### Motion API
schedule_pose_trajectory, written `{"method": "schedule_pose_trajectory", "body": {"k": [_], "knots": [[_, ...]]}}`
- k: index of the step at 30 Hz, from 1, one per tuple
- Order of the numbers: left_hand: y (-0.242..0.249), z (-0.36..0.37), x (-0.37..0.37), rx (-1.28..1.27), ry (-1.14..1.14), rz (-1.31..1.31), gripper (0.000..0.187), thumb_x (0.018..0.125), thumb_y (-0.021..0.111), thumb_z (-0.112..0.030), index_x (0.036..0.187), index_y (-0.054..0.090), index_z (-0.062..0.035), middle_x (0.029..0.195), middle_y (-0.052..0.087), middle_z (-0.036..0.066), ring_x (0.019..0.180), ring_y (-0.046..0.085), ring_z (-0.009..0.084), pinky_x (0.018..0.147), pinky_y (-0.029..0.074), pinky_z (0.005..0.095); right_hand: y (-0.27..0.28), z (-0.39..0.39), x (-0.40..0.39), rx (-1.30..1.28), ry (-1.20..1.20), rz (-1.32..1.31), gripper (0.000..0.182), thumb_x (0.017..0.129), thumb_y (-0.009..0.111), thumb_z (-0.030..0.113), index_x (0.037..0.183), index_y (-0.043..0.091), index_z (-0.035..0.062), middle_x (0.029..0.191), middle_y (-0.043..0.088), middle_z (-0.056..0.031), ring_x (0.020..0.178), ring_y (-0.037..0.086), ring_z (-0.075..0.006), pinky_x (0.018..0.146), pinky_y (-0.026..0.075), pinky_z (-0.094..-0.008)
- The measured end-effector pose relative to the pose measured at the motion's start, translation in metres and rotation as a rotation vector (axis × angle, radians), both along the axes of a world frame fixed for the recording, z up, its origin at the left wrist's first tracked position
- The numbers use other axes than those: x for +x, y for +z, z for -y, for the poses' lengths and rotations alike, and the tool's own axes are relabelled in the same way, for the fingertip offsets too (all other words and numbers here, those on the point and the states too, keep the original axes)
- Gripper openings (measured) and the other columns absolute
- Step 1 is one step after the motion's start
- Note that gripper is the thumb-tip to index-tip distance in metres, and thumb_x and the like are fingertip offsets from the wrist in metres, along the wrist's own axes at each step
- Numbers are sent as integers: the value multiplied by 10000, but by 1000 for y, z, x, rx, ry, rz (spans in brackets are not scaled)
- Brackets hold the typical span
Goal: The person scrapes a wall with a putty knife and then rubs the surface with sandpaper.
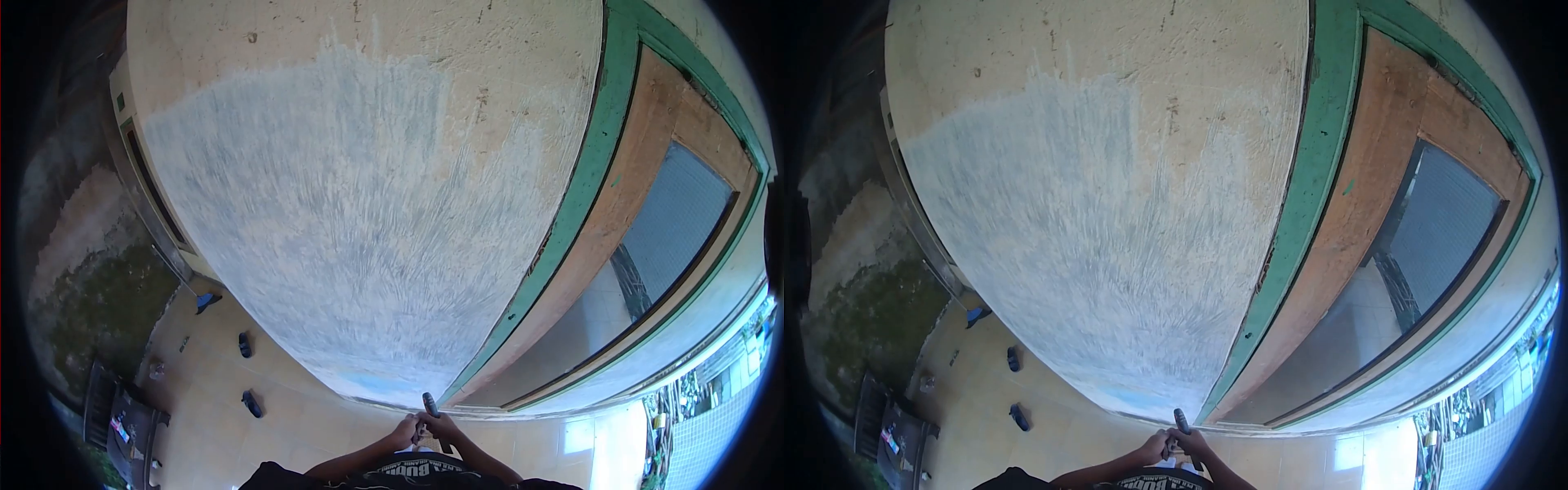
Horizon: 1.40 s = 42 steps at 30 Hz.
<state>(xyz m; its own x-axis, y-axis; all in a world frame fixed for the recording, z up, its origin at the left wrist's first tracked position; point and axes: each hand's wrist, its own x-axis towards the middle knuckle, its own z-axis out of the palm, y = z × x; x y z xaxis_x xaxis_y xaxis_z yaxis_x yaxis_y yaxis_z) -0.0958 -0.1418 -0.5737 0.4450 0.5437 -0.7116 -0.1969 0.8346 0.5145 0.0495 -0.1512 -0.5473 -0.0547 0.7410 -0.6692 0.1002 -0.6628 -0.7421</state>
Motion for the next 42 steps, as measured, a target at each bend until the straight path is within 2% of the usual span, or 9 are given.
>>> {"method": "schedule_pose_trajectory", "body": {"k": [4, 10, 14, 16, 17, 21, 32, 37, 42], "knots": [[30, -2, -1, 133, 71, -75, 246, 977, 339, -271, 1024, 473, -71, 708, 500, 67, 438, 466, 157, 393, 397, 304, 8, -6, 1, 10, -7, -108, 426, 782, 650, 459, 723, 621, 38, 581, 522, -2, 493, 487, -89, 417, 379, -228], [43, -11, -16, 417, 10, -414, 341, 928, 485, -311, 847, 558, 12, 556, 537, 85, 413, 518, 149, 355, 417, 294, 33, -15, -3, 134, 103, -142, 277, 795, 623, 282, 676, 608, 32, 570, 517, 11, 488, 463, -68, 440, 355, -220], [93, 0, -17, 651, 81, -719, 280, 895, 550, -260, 833, 568, 12, 696, 587, 139, 522, 580, 194, 450, 471, 331, 30, -13, -5, 86, 153, -243, 214, 826, 583, 242, 748, 595, 43, 596, 512, 0, 465, 450, -96, 435, 355, -242], [86, -5, -23, 1397, 16, -929, 250, 847, 615, -236, 907, 583, 5, 938, 592, 191, 797, 620, 264, 629, 502, 379, 29, -15, -6, -4, 23, -341, 209, 839, 553, 231, 757, 594, 43, 593, 514, -11, 456, 449, -108, 428, 358, -253], [82, 2, -24, 1206, -135, -803, 294, 825, 630, -240, 1010, 583, -17, 1141, 534, 189, 1047, 533, 322, 828, 461, 393, 29, -16, -6, -21, -32, -367, 201, 845, 529, 216, 725, 574, 61, 580, 493, -8, 438, 429, -120, 424, 368, -263], [119, 17, -25, 1549, -246, -814, 236, 836, 605, -194, 986, 620, -12, 1156, 549, 173, 1125, 495, 329, 961, 394, 403, 28, -32, 4, -305, -86, -637, 232, 849, 483, 183, 630, 489, 107, 488, 407, 16, 388, 375, -113, 390, 317, -258], [113, 1, -39, 1506, -168, -760, 281, 812, 541, -35, 1087, 602, -35, 1070, 612, 145, 1031, 572, 292, 876, 465, 377, 53, -25, 10, -347, 134, -618, 477, 905, 475, 405, 517, 368, 148, 440, 281, 46, 362, 240, -93, 395, 234, -250], [260, -46, -49, 1685, 412, -821, 377, 786, 519, 80, 1119, 612, -73, 1058, 628, 151, 928, 641, 264, 757, 518, 302, 35, -28, 46, -281, 369, -247, 540, 863, 517, 530, 522, 353, 143, 457, 303, 42, 369, 278, -85, 378, 217, -249], [431, -100, -61, 2217, 894, -896, 360, 794, 536, 96, 1138, 590, 2, 1074, 633, 163, 1010, 620, 270, 892, 479, 353, -39, 5, 90, -305, 423, 178, 521, 747, 631, 576, 576, 455, 116, 488, 378, 19, 399, 353, -103, 390, 271, -261]]}}
